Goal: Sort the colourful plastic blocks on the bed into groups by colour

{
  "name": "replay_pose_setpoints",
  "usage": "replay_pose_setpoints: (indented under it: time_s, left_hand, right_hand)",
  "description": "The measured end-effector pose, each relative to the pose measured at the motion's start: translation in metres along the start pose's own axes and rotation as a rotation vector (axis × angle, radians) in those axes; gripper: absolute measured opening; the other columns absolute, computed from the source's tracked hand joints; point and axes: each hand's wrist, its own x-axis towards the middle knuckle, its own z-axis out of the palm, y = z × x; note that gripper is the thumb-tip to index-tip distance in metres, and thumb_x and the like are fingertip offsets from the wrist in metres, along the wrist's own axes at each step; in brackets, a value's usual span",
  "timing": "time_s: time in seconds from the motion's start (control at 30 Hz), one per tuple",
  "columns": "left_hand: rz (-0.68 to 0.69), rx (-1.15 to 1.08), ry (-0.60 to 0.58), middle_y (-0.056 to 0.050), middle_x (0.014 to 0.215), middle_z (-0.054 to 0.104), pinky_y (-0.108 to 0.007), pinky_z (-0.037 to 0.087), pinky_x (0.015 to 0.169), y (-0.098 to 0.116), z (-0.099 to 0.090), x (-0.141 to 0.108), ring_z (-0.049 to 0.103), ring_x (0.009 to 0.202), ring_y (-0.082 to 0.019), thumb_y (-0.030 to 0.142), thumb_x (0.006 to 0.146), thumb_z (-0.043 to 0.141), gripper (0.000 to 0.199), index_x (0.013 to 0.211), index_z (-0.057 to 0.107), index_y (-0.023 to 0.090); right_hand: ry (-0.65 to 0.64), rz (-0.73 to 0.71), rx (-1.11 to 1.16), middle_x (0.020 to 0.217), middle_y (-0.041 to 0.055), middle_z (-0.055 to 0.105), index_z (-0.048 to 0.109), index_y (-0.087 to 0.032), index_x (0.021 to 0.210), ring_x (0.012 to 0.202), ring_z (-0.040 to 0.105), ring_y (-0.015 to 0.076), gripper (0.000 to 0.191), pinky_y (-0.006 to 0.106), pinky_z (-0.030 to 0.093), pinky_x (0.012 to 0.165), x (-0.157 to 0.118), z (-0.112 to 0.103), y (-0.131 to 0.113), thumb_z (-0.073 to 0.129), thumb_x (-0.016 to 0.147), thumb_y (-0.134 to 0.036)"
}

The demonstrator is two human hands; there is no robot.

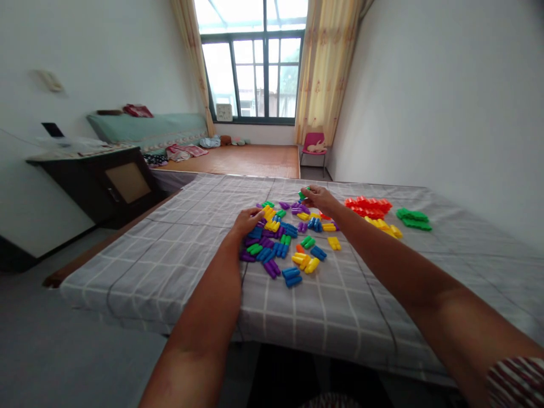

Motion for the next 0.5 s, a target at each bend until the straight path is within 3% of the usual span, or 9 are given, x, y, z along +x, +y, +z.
replay_pose_setpoints:
  time_s: [0.1, 0.23, 0.3, 0.43, 0.5]
  left_hand:
    - [-0.057, 0.005, 0.072, -0.007, 0.103, 0.074, -0.031, 0.05, 0.09, -0.003, -0.002, 0.001, 0.067, 0.096, -0.022, 0.038, 0.077, 0.057, 0.038, 0.101, 0.073, 0.014]
    - [-0.131, 0.054, 0.101, -0.007, 0.099, 0.075, -0.029, 0.051, 0.086, -0.006, -0.006, 0.003, 0.068, 0.093, -0.022, 0.037, 0.077, 0.054, 0.04, 0.102, 0.073, 0.013]
    - [-0.165, 0.096, 0.11, -0.005, 0.097, 0.076, -0.029, 0.052, 0.083, -0.006, -0.008, 0.004, 0.068, 0.092, -0.022, 0.036, 0.076, 0.053, 0.039, 0.101, 0.074, 0.015]
    - [-0.2, 0.182, 0.114, -0.006, 0.097, 0.076, -0.028, 0.052, 0.082, -0.006, -0.01, 0.005, 0.069, 0.094, -0.023, 0.035, 0.074, 0.053, 0.038, 0.099, 0.075, 0.016]
    - [-0.207, 0.23, 0.121, -0.006, 0.097, 0.076, -0.028, 0.052, 0.083, -0.006, -0.01, 0.006, 0.069, 0.096, -0.023, 0.036, 0.074, 0.053, 0.038, 0.098, 0.075, 0.017]
  right_hand:
    - [-0.003, 0.051, 0.027, 0.077, 0.0006, 0.063, 0.06, -0.018, 0.088, 0.064, 0.066, 0.0109, 0.031, 0.019, 0.054, 0.055, -0.018, -0.055, 0.0, 0.073, 0.078, -0.044]
    - [0.105, -0.002, 0.027, 0.078, -0.0026, 0.062, 0.062, -0.022, 0.104, 0.063, 0.063, 0.0083, 0.034, 0.02, 0.056, 0.06, -0.042, -0.145, 0.011, 0.073, 0.077, -0.041]
    - [0.302, -0.038, 0.006, 0.079, -0.003, 0.063, 0.06, -0.022, 0.11, 0.061, 0.061, 0.0075, 0.042, 0.019, 0.054, 0.056, -0.053, -0.194, 0.023, 0.075, 0.074, -0.039]
    - [0.898, 0.007, -0.168, 0.084, 0.0035, 0.068, 0.057, -0.016, 0.105, 0.056, 0.06, 0.0095, 0.049, 0.018, 0.048, 0.046, -0.081, -0.282, 0.058, 0.079, 0.068, -0.039]
    - [1.025, 0.036, -0.336, 0.083, 0.007, 0.07, 0.059, -0.014, 0.102, 0.056, 0.062, 0.0121, 0.047, 0.02, 0.049, 0.046, -0.097, -0.311, 0.077, 0.076, 0.069, -0.043]
